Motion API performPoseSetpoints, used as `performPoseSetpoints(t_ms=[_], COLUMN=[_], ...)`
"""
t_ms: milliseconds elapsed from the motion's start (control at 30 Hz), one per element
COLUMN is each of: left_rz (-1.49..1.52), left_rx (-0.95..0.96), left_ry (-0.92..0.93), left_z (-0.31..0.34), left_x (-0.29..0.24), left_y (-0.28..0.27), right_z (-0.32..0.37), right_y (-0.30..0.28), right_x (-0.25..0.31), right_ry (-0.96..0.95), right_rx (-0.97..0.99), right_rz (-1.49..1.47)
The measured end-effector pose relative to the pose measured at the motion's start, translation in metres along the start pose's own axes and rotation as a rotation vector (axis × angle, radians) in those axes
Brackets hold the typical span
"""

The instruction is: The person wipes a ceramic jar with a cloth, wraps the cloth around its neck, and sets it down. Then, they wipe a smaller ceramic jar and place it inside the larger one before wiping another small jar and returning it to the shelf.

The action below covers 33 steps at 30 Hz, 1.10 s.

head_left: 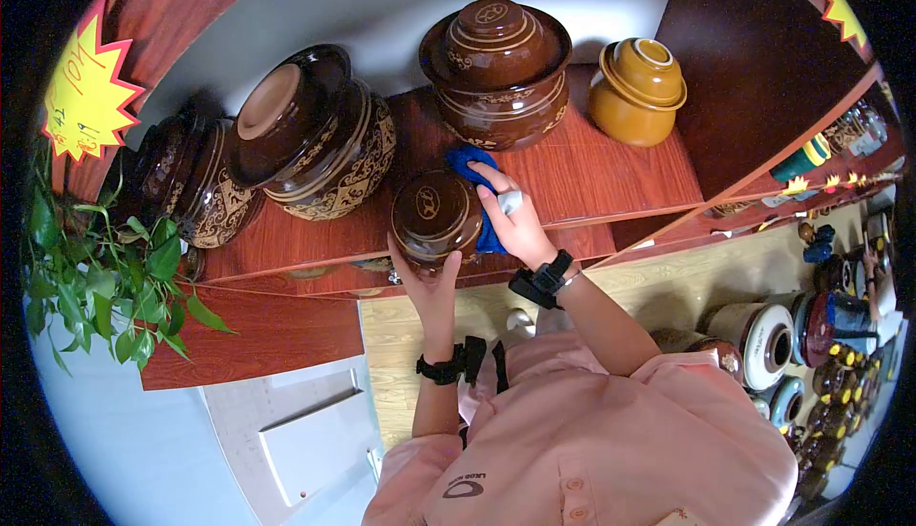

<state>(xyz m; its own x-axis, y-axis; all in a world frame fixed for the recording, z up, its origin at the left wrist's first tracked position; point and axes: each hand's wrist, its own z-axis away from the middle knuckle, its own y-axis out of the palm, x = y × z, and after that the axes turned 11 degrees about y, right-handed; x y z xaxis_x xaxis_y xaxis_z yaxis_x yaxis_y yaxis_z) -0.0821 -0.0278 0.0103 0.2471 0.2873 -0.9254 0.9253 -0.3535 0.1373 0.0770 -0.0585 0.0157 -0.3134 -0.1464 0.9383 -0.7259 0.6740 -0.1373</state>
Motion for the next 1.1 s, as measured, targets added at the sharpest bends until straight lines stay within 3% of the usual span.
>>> performPoseSetpoints(t_ms=[567, 667, 967, 1100], left_rz=[0.071, -0.11, -0.083, -0.175], left_rx=[0.064, 0.109, 0.047, 0.109], left_ry=[0.035, 0.129, 0.109, 0.144], left_z=[-0.001, -0.004, -0.004, -0.009], left_x=[0.013, 0.026, 0.022, 0.019], left_y=[-0.001, -0.005, 0.003, -0.005], right_z=[0.001, 0.002, 0.001, 0.001], right_y=[0.0, 0.0, -0.001, 0.0], right_x=[-0.004, -0.003, -0.004, -0.007], right_ry=[0.008, -0.001, 0.012, -0.011], right_rx=[0.018, 0.015, 0.036, 0.041], right_rz=[-0.005, -0.014, -0.024, -0.004])
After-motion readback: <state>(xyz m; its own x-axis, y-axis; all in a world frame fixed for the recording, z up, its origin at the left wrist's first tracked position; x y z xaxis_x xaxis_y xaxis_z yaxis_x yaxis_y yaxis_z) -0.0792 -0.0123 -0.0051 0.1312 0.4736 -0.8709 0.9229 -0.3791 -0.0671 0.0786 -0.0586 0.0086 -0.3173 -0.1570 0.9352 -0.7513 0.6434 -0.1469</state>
